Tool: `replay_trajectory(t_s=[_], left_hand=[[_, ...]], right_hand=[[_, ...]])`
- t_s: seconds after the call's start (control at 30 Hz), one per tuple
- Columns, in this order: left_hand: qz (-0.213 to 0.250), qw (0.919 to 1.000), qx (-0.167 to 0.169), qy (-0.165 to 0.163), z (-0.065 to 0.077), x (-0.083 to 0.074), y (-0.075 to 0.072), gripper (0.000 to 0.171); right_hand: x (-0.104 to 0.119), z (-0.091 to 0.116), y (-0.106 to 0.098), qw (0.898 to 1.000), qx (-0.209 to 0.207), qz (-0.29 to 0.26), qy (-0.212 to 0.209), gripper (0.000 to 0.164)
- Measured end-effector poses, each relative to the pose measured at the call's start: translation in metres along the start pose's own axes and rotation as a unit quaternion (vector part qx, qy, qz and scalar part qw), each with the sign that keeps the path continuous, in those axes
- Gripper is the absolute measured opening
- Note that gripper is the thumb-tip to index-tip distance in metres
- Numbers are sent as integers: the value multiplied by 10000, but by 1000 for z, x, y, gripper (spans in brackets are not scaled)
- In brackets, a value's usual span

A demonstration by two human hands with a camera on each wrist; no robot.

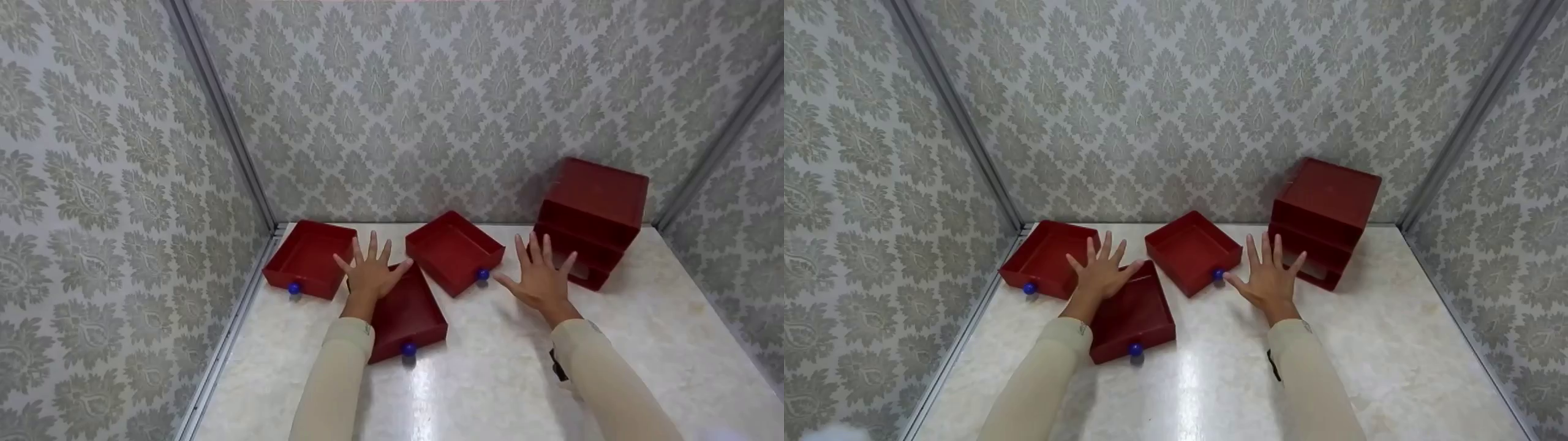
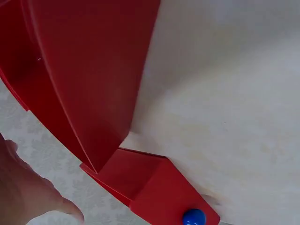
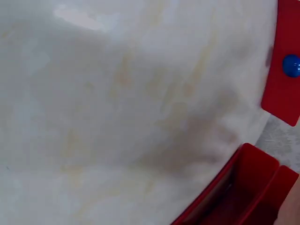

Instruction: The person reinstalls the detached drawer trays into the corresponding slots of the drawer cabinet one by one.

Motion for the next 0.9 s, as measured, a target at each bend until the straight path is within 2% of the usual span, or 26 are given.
replay_trajectory(t_s=[0.13, 0.3, 0.37, 0.47, 0.57, 0.63, 0.67, 0.8, 0.83, 0.9], left_hand=[[203, 9993, -261, 180, 0, -19, -10, 79], [198, 9935, -969, 567, 0, -54, -36, 48], [182, 9904, -1182, 695, 1, -68, -46, 41], [215, 9868, -1357, 857, 2, -86, -55, 38], [209, 9857, -1383, 942, 2, -98, -59, 38], [195, 9857, -1373, 956, 1, -102, -59, 39], [179, 9860, -1358, 952, 1, -104, -58, 38], [136, 9879, -1256, 894, 0, -106, -54, 40], [133, 9885, -1215, 885, 0, -106, -52, 40], [131, 9900, -1103, 872, -1, -105, -49, 42]], right_hand=[[4, -7, -44, 9947, -1016, -175, 19, 101], [-9, -12, -108, 9737, -2160, -662, 308, 81], [-26, -14, -129, 9648, -2404, -830, 668, 75], [-67, -14, -154, 9437, -2572, -1324, 1603, 76], [-115, -8, -167, 9111, -2353, -1965, 2756, 85], [-143, -3, -167, 8915, -1908, -2376, 3351, 94], [-154, -1, -164, 8858, -1581, -2524, 3559, 98], [-173, 6, -139, 8775, -182, -2963, 3767, 100], [-174, 8, -132, 8717, 14, -3124, 3775, 97], [-176, 13, -122, 8554, 113, -3476, 3839, 88]])
Point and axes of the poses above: each hand's wrist, its own z-axis away from the middle knuckle, its own y-axis out of the palm, x = y × z, the point moved 10 cm from there along -z, towards the middle knuckle
